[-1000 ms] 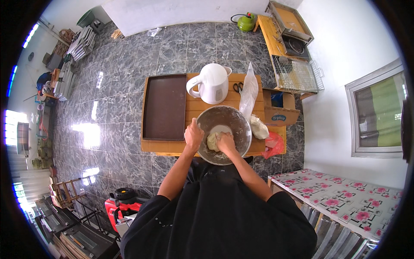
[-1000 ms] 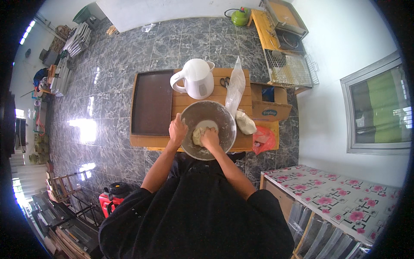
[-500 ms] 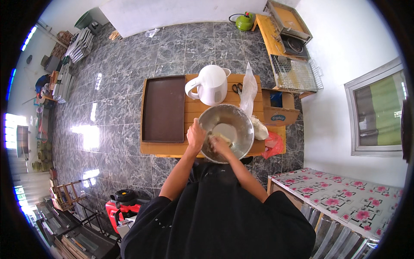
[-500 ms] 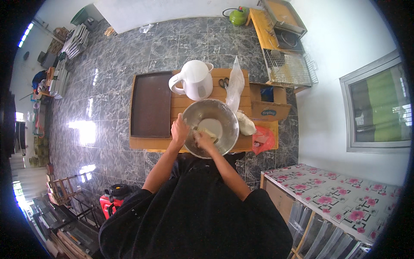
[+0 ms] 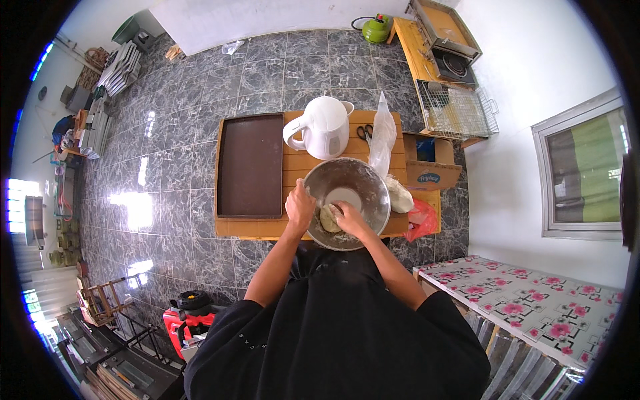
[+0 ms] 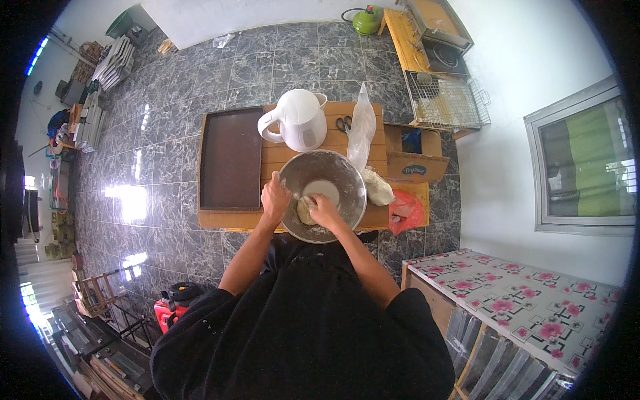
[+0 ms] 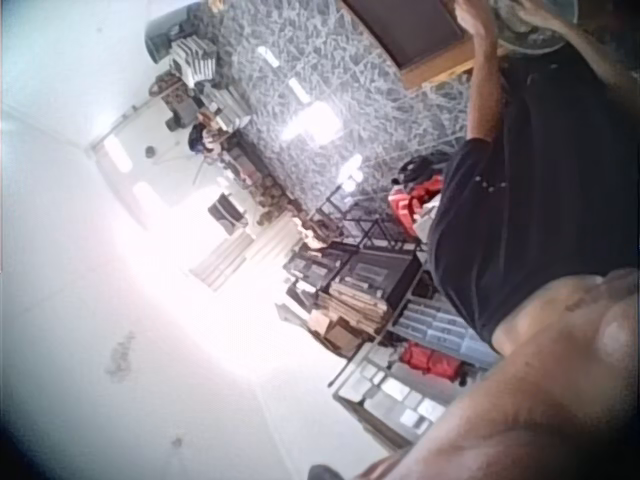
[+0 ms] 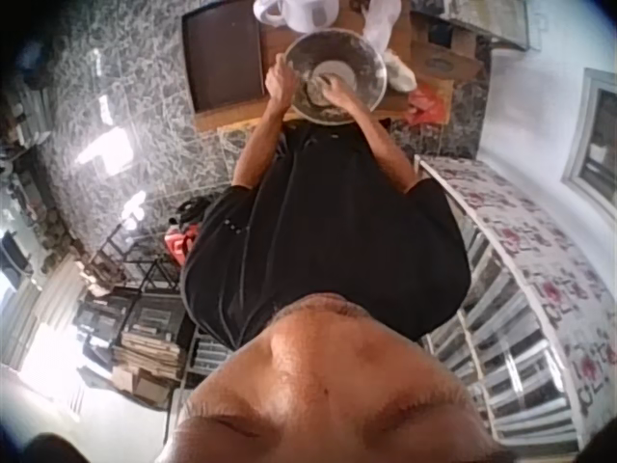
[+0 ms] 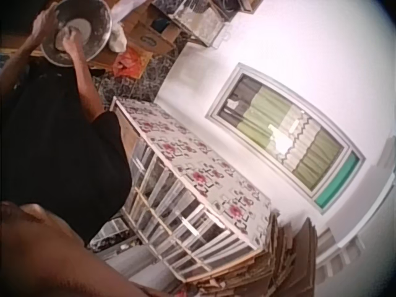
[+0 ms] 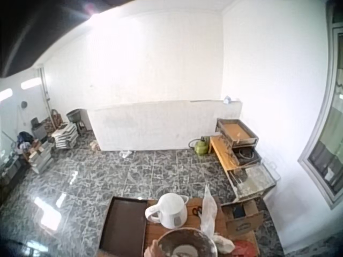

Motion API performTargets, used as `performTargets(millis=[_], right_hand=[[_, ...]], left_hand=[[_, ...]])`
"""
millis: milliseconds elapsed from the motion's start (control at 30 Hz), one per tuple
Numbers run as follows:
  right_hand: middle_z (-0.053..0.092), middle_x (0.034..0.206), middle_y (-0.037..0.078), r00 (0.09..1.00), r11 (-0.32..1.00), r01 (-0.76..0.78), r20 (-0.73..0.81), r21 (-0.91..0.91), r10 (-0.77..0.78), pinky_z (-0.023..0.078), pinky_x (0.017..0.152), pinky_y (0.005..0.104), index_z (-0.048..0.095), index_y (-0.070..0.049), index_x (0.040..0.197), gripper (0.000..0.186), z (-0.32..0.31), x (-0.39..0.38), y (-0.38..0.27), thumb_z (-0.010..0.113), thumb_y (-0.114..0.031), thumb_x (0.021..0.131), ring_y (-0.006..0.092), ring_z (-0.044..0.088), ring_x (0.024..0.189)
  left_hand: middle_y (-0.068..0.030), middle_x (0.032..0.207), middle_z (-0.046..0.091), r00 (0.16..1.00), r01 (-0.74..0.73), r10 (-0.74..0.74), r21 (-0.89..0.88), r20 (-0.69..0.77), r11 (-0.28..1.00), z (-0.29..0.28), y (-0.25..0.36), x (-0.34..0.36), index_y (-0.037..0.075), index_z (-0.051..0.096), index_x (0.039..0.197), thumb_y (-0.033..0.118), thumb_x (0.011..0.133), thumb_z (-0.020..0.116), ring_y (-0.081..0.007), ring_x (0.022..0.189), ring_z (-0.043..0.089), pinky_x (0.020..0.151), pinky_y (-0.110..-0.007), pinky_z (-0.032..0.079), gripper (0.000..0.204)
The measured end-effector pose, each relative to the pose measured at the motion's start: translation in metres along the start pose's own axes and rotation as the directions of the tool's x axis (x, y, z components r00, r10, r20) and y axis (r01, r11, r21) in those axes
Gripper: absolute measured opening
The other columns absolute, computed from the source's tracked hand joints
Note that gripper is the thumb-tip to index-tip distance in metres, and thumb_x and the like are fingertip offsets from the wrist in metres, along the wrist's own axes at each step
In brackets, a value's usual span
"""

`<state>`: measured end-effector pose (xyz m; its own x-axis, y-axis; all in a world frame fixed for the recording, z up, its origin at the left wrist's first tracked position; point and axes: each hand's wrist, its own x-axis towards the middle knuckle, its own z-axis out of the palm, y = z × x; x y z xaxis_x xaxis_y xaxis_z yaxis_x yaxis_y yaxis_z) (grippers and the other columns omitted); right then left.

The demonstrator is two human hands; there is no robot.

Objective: The person kneads dough inside a metal bowl by hand, repeatedly pushing and folding the mixture.

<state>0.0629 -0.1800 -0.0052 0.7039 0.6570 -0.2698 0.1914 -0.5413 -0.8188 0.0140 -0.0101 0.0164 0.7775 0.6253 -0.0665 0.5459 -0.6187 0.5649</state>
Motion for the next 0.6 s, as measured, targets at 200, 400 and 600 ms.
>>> performTargets(millis=[200,400,600], right_hand=[[0.069,0.085,0.020,0.999,0.999,-0.005,0.052,-0.041,0.007,0.050,0.077,0.0441,0.065,0.002,0.092,0.042,0.005,-0.008,-0.001,0.052,-0.038,0.097,0.0389,0.065,0.083],[0.068,0.066,0.019,0.708,0.915,-0.394,0.605,-0.091,0.365,0.054,0.061,0.0366,0.068,0.004,0.071,0.074,-0.016,0.000,-0.030,0.036,-0.057,0.098,0.0257,0.067,0.058],[0.069,0.066,0.018,0.545,0.843,-0.493,0.680,-0.214,0.491,0.055,0.054,0.0327,0.070,0.004,0.068,0.080,-0.004,0.013,-0.027,0.024,-0.054,0.098,0.0238,0.066,0.050]], left_hand=[[-0.0230,0.082,0.068,1.000,0.011,-0.011,-0.010,0.006,1.000,-0.002,0.004,-0.001,0.006,0.052,0.104,0.010,0.080,0.061,-0.0434,0.078,0.066,0.067,-0.053,0.051,0.026],[-0.0237,0.084,0.068,0.999,0.028,-0.028,-0.001,0.018,1.000,-0.002,0.002,-0.002,0.005,0.052,0.105,0.011,0.080,0.061,-0.0433,0.079,0.066,0.068,-0.053,0.052,0.027],[-0.0238,0.085,0.068,0.999,0.008,-0.009,0.023,0.044,1.000,-0.005,0.012,-0.007,0.004,0.052,0.108,0.012,0.080,0.060,-0.0441,0.079,0.065,0.069,-0.053,0.051,0.031]])
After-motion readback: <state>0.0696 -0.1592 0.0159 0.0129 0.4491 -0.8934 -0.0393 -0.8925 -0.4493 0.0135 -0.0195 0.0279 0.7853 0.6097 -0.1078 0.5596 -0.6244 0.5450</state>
